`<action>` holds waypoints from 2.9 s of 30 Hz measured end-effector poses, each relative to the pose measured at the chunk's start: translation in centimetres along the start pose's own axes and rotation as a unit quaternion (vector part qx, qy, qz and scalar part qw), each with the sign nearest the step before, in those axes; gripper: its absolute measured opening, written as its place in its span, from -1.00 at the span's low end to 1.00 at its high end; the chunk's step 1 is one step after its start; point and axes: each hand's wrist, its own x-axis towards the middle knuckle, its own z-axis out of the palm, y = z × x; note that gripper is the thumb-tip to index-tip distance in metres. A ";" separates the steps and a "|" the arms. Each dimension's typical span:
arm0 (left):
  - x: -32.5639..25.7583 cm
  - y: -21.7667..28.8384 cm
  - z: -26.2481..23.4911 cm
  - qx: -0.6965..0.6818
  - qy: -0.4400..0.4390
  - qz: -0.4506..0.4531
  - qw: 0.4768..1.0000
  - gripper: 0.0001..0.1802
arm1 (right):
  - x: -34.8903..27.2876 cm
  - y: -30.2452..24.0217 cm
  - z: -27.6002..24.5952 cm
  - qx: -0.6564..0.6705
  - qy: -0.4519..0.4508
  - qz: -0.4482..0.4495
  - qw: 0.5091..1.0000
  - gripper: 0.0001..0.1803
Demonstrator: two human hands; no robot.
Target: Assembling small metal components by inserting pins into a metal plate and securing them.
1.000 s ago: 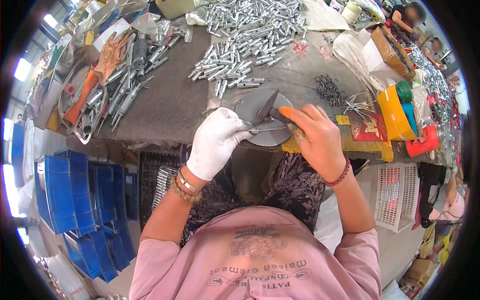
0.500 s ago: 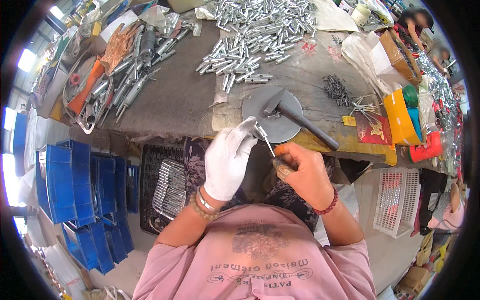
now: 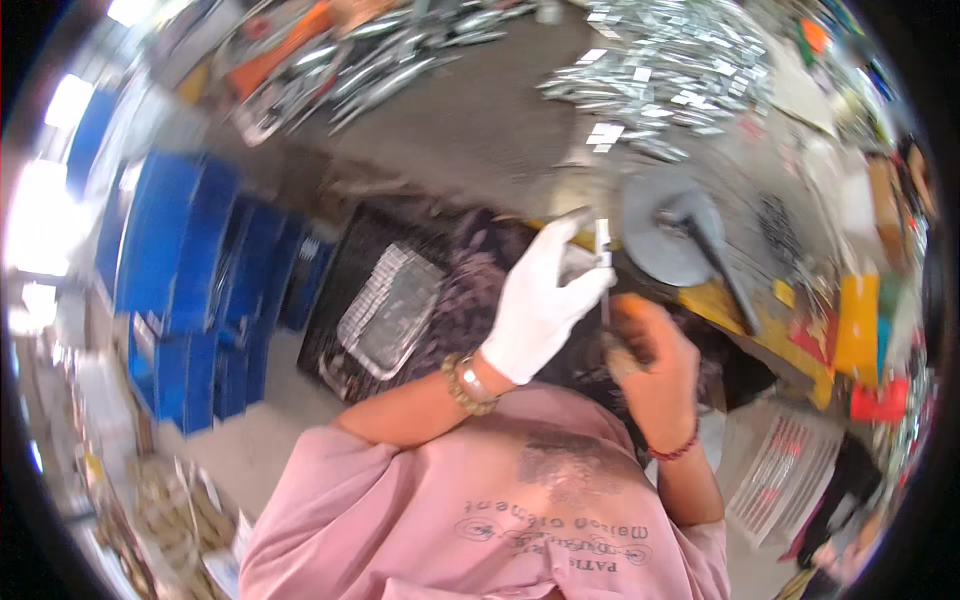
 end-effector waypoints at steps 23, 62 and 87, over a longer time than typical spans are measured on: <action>-7.0 -28.3 -30.2 0.284 0.429 -0.195 0.835 -0.32 | 3.9 4.4 -4.4 0.097 0.107 0.027 0.989 -0.49; 15.9 5.0 -3.0 0.541 -0.048 0.315 0.778 -0.73 | 3.6 8.3 -20.7 -0.443 0.351 -0.104 0.818 -0.76; 13.1 4.6 -3.4 0.475 -0.044 0.276 0.834 -0.74 | 5.3 0.2 -9.3 -0.199 0.127 -0.204 0.950 -0.65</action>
